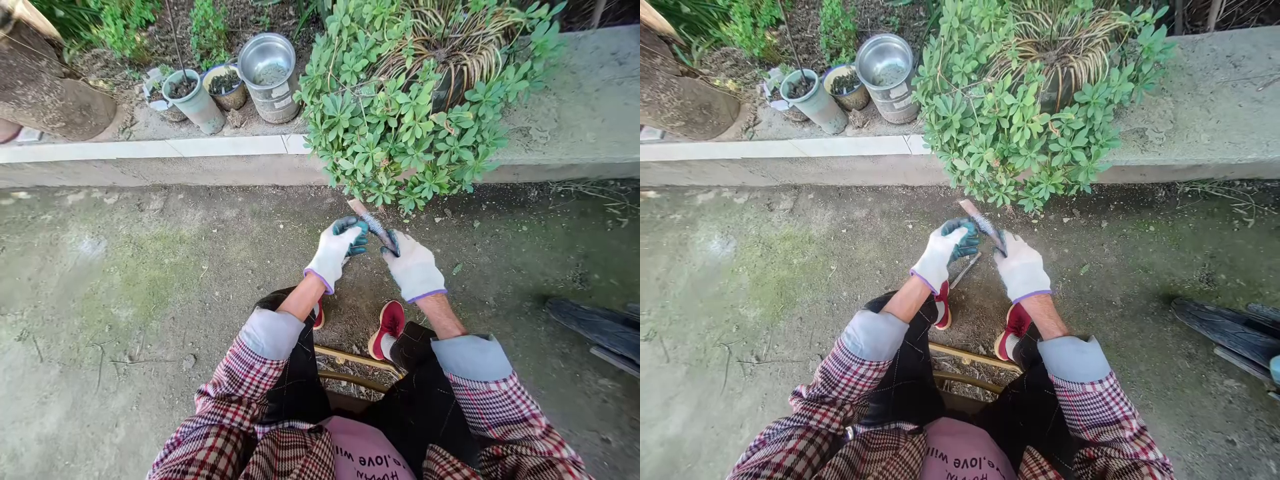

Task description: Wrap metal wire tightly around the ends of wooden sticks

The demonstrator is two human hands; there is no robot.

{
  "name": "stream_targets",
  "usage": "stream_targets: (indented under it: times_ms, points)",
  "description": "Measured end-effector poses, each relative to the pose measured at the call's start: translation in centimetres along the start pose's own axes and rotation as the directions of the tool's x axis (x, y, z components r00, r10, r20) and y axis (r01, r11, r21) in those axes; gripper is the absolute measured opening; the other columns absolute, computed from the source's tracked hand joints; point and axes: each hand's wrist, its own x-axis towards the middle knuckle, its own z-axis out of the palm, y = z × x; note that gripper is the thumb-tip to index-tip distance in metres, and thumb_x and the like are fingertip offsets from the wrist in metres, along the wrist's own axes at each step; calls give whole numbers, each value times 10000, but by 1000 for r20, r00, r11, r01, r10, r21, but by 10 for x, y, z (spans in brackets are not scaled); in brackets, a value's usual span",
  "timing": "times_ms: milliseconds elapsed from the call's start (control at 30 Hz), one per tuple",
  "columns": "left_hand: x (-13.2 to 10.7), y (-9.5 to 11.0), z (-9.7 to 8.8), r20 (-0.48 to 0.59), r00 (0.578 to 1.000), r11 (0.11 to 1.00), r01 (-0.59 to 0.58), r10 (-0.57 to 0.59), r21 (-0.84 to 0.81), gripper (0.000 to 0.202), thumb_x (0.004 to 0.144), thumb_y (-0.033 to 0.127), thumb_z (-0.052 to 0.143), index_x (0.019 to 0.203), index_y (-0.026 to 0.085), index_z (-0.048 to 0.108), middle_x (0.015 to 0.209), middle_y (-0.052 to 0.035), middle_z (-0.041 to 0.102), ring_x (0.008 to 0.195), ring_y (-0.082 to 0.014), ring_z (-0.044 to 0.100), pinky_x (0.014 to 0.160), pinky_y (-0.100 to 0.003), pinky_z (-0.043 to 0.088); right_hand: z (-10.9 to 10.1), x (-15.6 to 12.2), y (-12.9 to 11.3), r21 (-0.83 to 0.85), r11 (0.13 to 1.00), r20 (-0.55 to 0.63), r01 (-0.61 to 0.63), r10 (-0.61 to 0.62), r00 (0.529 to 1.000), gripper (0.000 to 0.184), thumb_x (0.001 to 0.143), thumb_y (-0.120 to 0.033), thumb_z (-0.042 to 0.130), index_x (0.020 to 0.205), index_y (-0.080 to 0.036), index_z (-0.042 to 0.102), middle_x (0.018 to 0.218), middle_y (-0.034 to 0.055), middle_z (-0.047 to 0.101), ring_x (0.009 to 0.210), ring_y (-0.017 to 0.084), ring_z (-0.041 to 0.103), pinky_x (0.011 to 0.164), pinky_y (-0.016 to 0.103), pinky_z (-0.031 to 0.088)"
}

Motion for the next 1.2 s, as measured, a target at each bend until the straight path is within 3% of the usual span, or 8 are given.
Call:
stream_targets:
  times_ms: [133,233,333,500,733,833,1033,1200]
  points:
    - [-5,-5,1,-11,995,995,-100,100,14,308,720,141,799,979,180,637,912,-8,727,792,-127,671,782,-278,600,-7,-26,-23,43,989,-9,140,-139,990,506,997,-354,585,1469,-176,629,1301,164,747,1004,311,750,798,369,555]
    - [-12,1,-4,21,990,989,-141,140,40,303,703,170,766,970,187,622,847,18,675,753,-126,630,780,-299,600,-23,-51,-28,140,949,-143,283,-263,954,397,1068,-340,485,1388,-228,691,1283,124,755,1060,285,745,891,362,576]
    - [-26,10,-6,137,970,972,-215,201,98,354,659,181,755,991,184,631,828,32,651,714,-113,586,746,-286,589,-39,-67,-27,144,939,-288,311,-261,921,421,1063,-297,468,1428,-288,678,1396,95,718,1120,292,742,959,385,592]
    - [-53,13,-5,307,932,959,-244,191,146,465,619,227,758,1069,183,649,847,19,683,696,-115,595,680,-260,554,-42,-64,-24,165,951,-247,261,-217,945,587,959,-225,544,1545,-239,580,1526,119,647,1120,327,744,933,427,617]
    - [-69,21,-16,511,856,990,-122,72,65,778,629,281,777,1383,205,599,818,34,676,590,-103,590,576,-250,517,-54,-69,-5,263,915,-308,306,-221,925,292,984,-255,528,1110,-236,790,1149,87,793,1027,276,740,936,414,596]
    - [-71,24,-14,462,884,984,-136,68,116,709,620,276,780,1310,219,631,826,38,664,569,-86,553,539,-235,496,-61,-74,1,400,875,-364,273,-122,923,258,939,-255,570,1061,-247,798,1092,87,794,1005,297,732,952,480,603]
    - [-73,27,-9,332,940,975,-139,75,173,385,599,254,774,950,186,630,811,31,664,537,-66,531,494,-229,477,-62,-81,1,797,573,-310,192,115,944,172,911,-321,670,1008,-243,789,1007,86,787,871,276,734,747,439,641]
    - [-78,31,-14,313,947,986,-114,70,124,315,617,257,777,873,190,606,671,80,582,445,-45,463,435,-217,436,-61,-81,2,783,558,-313,275,-29,949,207,864,-291,739,1059,-282,807,1030,39,801,913,266,764,826,432,646]
